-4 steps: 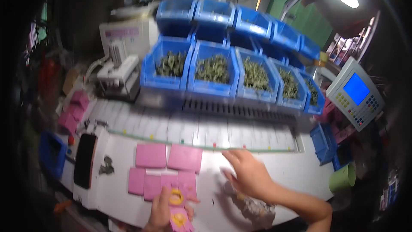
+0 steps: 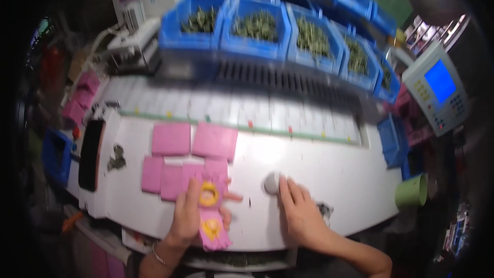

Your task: Assemble small plastic toy parts using a mold and small components.

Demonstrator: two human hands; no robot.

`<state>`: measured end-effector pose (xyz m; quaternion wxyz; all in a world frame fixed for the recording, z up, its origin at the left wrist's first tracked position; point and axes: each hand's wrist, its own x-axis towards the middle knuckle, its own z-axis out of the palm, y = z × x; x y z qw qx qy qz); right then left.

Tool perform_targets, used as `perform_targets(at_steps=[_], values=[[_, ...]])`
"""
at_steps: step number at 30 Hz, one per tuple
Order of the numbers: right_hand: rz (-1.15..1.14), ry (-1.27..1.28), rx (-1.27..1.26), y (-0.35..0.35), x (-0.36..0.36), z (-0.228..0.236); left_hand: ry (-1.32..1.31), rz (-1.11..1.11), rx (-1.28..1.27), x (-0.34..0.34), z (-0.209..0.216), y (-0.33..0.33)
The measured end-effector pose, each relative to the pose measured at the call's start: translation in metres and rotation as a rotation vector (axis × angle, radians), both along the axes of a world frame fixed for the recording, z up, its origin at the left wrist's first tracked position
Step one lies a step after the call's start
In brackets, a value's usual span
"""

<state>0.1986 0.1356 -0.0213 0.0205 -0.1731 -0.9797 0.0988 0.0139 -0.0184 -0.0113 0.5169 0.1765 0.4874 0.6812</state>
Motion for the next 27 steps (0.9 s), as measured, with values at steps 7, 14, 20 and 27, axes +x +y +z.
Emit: perform_targets(at_steps=[7, 14, 20, 27], values=[[0.049, 0.509, -0.130, -0.027, -0.012, 0.056, -0.057, 0.094, -0.084, 0.034, -0.003, 0.004], [0.177, 0.337, 0.181, -0.046, -0.014, 0.032, 0.129, 0.235, -0.052, 0.057, -0.006, 0.010], [0.096, 0.437, 0.286, -0.056, -0.019, 0.007, 0.375, 0.330, 0.002, 0.052, -0.025, 0.025], [0.068, 0.448, 0.169, -0.051, -0.017, 0.010, 0.291, 0.211, -0.065, 0.050, -0.009, 0.008]])
